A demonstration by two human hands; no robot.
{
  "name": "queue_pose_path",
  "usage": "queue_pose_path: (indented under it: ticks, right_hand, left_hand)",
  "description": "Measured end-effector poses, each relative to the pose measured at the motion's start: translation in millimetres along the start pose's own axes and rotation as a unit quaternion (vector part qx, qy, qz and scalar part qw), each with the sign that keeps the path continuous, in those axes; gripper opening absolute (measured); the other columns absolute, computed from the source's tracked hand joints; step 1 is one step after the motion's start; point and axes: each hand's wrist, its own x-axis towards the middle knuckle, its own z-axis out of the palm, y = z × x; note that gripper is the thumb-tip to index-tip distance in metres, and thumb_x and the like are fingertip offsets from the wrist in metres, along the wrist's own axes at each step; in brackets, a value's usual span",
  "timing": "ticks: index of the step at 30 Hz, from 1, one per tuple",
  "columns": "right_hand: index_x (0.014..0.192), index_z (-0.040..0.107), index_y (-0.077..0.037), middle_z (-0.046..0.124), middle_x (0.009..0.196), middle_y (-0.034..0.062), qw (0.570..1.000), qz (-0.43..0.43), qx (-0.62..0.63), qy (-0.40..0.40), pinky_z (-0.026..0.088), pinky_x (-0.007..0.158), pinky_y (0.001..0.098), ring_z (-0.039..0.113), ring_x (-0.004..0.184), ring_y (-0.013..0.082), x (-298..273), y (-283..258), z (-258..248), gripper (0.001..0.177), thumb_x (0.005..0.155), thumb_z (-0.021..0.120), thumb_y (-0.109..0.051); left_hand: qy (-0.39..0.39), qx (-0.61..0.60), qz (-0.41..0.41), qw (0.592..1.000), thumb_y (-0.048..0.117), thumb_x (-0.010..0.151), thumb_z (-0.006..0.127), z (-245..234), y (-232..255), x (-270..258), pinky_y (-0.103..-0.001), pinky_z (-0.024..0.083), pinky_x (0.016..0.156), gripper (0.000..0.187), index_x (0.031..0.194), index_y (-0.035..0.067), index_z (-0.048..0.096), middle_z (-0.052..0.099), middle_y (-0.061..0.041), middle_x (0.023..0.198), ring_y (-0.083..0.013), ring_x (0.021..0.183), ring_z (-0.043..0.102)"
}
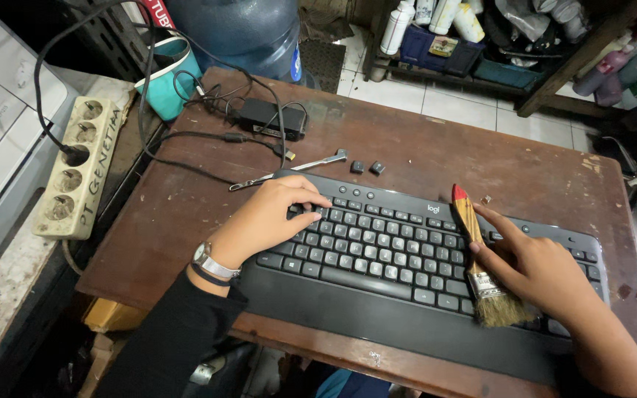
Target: The person cleans a black computer keyboard using a paintbrush to sweep debris between keys. They remove several keycaps with their fingers, brush the exposed areas, and place the removed keycaps on the desk.
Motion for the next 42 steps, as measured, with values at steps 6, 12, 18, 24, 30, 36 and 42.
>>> queue_pose_path:
  ticks: [6,12,18,24,30,36,42]
  right_hand:
    - [0.159,0.024,-0.051,0.078,0.070,-0.0004,1.000,0.019,-0.018,-0.012,0.052,0.073,0.0408,0.072,0.082,0.0364,-0.5,-3.7,-2.6,0.070,0.091,0.042,-0.059]
    - [0.159,0.025,-0.050,0.078,0.071,-0.0008,1.000,0.019,-0.016,-0.007,0.051,0.072,0.0412,0.071,0.081,0.0384,-1.2,-4.1,-2.5,0.070,0.092,0.043,-0.058]
    - [0.158,0.024,-0.049,0.080,0.076,-0.0015,1.000,0.012,-0.026,-0.006,0.053,0.074,0.0449,0.071,0.086,0.0392,1.1,-1.8,0.0,0.070,0.091,0.041,-0.060]
    - [0.158,0.025,-0.049,0.080,0.081,0.0063,1.000,0.007,-0.018,0.005,0.053,0.074,0.0465,0.070,0.089,0.0421,3.1,2.6,4.4,0.070,0.091,0.043,-0.060]
    - [0.157,0.027,-0.048,0.077,0.073,0.0070,1.000,-0.009,-0.018,0.017,0.052,0.070,0.0453,0.071,0.081,0.0401,4.9,7.0,8.4,0.069,0.091,0.044,-0.060]
    - [0.157,0.026,-0.048,0.076,0.068,0.0009,1.000,0.000,-0.007,0.004,0.050,0.070,0.0428,0.070,0.078,0.0371,1.3,0.5,1.7,0.068,0.092,0.043,-0.059]
    - [0.158,0.027,-0.046,0.080,0.080,0.0003,0.999,-0.021,-0.002,0.027,0.053,0.072,0.0473,0.070,0.083,0.0406,1.3,3.0,4.7,0.069,0.092,0.044,-0.058]
  left_hand:
    - [-0.009,0.000,0.005,1.000,0.013,0.088,0.071,-3.6,2.8,-0.2,-0.029,0.050,0.085,0.021,0.107,0.015,0.079,0.069,0.000,0.100,-0.0155,0.088,0.067]
    - [-0.005,-0.007,0.004,1.000,0.011,0.089,0.070,-2.4,3.4,1.0,-0.030,0.050,0.086,0.020,0.107,0.015,0.079,0.070,0.000,0.102,-0.0158,0.090,0.067]
    - [0.001,0.002,-0.001,1.000,0.011,0.088,0.071,-0.7,2.1,0.6,-0.029,0.050,0.084,0.021,0.107,0.015,0.079,0.069,0.000,0.100,-0.0152,0.087,0.067]
    - [0.007,0.032,0.046,0.998,0.011,0.091,0.069,-0.3,4.0,-0.9,-0.032,0.051,0.089,0.017,0.104,0.010,0.079,0.068,-0.002,0.099,-0.0182,0.091,0.068]
    - [0.031,0.175,0.083,0.981,0.013,0.090,0.065,10.3,8.7,-9.8,-0.044,0.045,0.096,0.019,0.104,0.014,0.079,0.063,0.001,0.095,-0.0239,0.090,0.060]
    - [0.092,0.339,0.108,0.930,0.026,0.091,0.070,38.7,29.2,-25.3,-0.044,0.046,0.100,0.038,0.116,-0.003,0.069,0.069,-0.012,0.108,-0.0304,0.095,0.060]
    - [0.120,0.445,0.108,0.881,0.028,0.094,0.068,44.6,41.8,-26.5,-0.040,0.046,0.095,0.034,0.115,0.001,0.073,0.069,-0.006,0.104,-0.0230,0.094,0.060]
